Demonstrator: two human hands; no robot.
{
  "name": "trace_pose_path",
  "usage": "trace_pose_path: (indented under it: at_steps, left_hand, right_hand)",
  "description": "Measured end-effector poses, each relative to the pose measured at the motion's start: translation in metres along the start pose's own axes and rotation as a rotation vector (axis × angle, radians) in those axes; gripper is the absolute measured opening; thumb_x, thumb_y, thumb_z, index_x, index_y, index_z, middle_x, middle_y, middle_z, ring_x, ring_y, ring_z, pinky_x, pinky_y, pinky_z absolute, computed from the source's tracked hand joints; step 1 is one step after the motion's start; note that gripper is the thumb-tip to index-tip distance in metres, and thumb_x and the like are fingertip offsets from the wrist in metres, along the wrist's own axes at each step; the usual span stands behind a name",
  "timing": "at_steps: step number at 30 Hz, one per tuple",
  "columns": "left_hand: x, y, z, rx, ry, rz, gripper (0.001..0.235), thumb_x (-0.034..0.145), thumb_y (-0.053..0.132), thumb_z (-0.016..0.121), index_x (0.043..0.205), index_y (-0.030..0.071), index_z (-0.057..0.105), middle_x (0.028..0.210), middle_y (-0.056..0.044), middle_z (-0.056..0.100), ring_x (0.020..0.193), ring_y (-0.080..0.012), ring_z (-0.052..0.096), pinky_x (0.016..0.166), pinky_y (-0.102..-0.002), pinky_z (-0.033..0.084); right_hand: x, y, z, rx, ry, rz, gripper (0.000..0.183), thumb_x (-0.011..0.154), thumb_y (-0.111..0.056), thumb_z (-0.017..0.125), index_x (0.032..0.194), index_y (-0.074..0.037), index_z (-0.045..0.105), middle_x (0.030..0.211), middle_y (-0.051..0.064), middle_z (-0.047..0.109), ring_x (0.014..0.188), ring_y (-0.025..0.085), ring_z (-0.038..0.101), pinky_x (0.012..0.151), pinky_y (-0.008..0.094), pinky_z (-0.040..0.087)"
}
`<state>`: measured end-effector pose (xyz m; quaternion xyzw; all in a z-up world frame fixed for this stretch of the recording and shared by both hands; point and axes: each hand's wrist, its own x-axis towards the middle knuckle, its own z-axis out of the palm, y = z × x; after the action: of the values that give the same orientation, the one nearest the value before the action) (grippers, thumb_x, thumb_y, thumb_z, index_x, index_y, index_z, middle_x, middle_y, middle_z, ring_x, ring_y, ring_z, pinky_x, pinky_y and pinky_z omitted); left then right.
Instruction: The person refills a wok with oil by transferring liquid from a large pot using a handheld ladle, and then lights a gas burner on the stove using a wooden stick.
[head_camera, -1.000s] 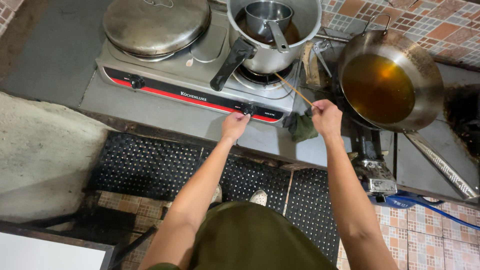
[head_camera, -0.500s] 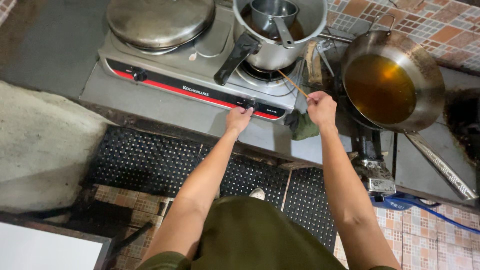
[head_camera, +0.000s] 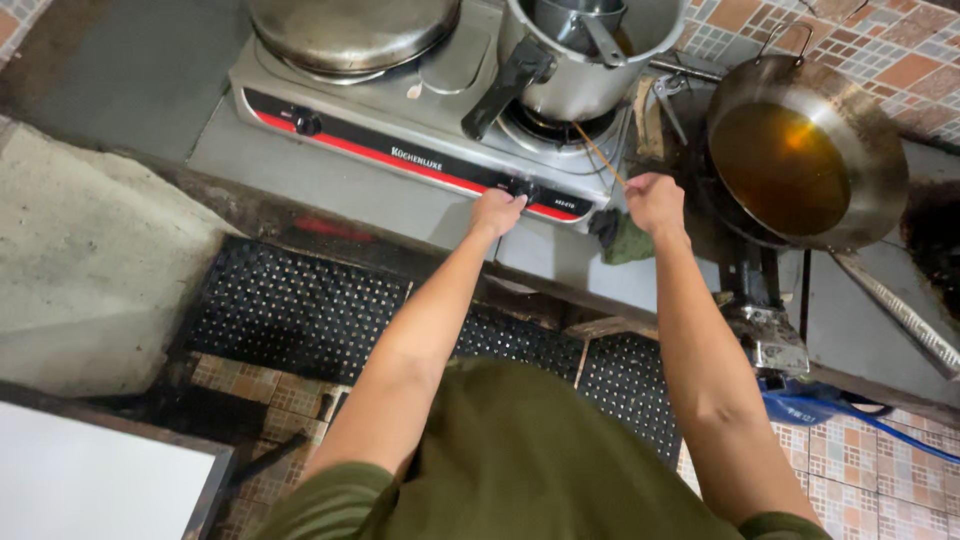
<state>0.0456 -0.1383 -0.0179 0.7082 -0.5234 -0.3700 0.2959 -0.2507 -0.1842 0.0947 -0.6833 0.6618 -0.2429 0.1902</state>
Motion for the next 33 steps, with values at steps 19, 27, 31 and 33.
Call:
trace_pose_path:
  at_steps: [19, 27, 31, 33]
  left_hand:
    - [-0.014, 0.011, -0.016, -0.102, -0.022, 0.054, 0.038, 0.089, 0.042, 0.069, 0.078, 0.006, 0.078, 0.071, -0.009, 0.076, 0.063, -0.0213, 0.072, 0.067, -0.038, 0.057]
    - [-0.022, 0.028, -0.01, -0.214, 0.006, 0.024, 0.034, 0.088, 0.04, 0.072, 0.078, 0.007, 0.076, 0.069, -0.004, 0.075, 0.055, -0.0155, 0.069, 0.061, -0.034, 0.058]
    - [-0.029, 0.044, -0.021, -0.059, -0.005, 0.011, 0.042, 0.091, 0.045, 0.07, 0.08, 0.004, 0.078, 0.075, -0.01, 0.077, 0.063, -0.0203, 0.072, 0.068, -0.036, 0.059]
    - [-0.037, 0.056, -0.028, 0.009, 0.044, -0.108, 0.043, 0.089, 0.047, 0.072, 0.087, 0.004, 0.078, 0.085, -0.014, 0.077, 0.078, -0.0254, 0.073, 0.077, -0.038, 0.058]
  right_hand:
    - [-0.016, -0.028, -0.01, -0.092, 0.0, 0.097, 0.017, 0.082, -0.028, 0.081, 0.096, -0.018, 0.081, 0.108, 0.017, 0.074, 0.106, 0.035, 0.07, 0.095, 0.044, 0.053]
    - [-0.008, -0.02, -0.007, -0.028, -0.033, 0.071, 0.018, 0.079, -0.025, 0.086, 0.091, -0.013, 0.079, 0.102, 0.016, 0.076, 0.098, 0.031, 0.072, 0.091, 0.04, 0.056]
    - [-0.002, -0.008, -0.004, 0.06, -0.111, -0.064, 0.012, 0.079, -0.018, 0.08, 0.086, -0.009, 0.076, 0.087, 0.008, 0.08, 0.082, 0.022, 0.079, 0.082, 0.035, 0.063]
    - [-0.001, -0.003, -0.005, 0.033, -0.095, -0.073, 0.02, 0.078, -0.023, 0.086, 0.087, -0.007, 0.077, 0.079, 0.009, 0.077, 0.078, 0.022, 0.076, 0.081, 0.035, 0.06]
